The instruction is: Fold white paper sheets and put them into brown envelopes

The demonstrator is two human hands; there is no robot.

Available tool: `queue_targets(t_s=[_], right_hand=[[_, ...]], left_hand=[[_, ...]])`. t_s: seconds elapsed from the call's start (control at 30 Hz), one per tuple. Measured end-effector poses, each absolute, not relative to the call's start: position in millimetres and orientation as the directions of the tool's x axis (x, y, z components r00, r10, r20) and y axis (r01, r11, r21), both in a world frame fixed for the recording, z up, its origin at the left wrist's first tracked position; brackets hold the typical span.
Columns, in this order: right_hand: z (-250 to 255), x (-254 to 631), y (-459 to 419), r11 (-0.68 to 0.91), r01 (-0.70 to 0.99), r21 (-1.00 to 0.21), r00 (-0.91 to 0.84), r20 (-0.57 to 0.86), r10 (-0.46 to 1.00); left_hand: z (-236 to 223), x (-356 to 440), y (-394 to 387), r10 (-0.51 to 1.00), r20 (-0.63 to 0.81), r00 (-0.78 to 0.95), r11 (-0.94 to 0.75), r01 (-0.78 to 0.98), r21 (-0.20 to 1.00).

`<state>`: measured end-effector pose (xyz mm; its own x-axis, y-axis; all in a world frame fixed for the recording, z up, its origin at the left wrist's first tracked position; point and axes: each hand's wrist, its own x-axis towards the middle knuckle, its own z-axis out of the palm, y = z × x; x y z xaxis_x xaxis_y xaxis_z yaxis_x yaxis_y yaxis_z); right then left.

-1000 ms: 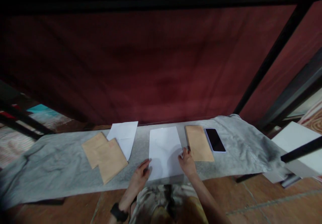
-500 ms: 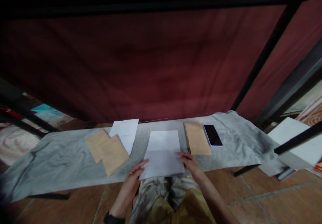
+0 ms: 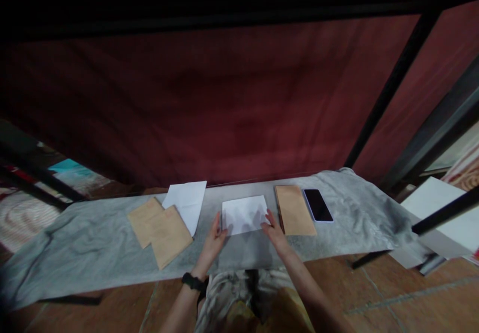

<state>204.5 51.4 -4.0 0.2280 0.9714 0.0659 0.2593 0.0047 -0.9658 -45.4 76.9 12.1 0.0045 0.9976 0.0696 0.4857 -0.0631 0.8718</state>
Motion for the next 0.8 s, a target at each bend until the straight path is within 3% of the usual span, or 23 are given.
queue_targets(t_s=[0.2,0.43,0.57,0.8], right_hand=[[-30,183,54,0.143,0.728,-0.671,0.107,0.317,0.942],[-35,162,59,0.187,0.933,-0.307,-0.104,0.266,0.958],[-40,168,60,0.112,0.956,-0.271,-0.023,0.311,0.95],[-53,187,53,-0.013,0.945,-0.328,0.147,0.387,0.91]], left_hand=[[-2,-21,70,0.97,0.192,0.146,-0.228,0.819,0.527],[-5,8,76,0.942,0.132,0.308,-0.334,0.897,0.291],[-13,-1,80,0.953,0.156,0.259,-0.293,0.919,0.263],[-22,-30,81,0.966,0.241,0.099,-0.167,0.945,0.283]])
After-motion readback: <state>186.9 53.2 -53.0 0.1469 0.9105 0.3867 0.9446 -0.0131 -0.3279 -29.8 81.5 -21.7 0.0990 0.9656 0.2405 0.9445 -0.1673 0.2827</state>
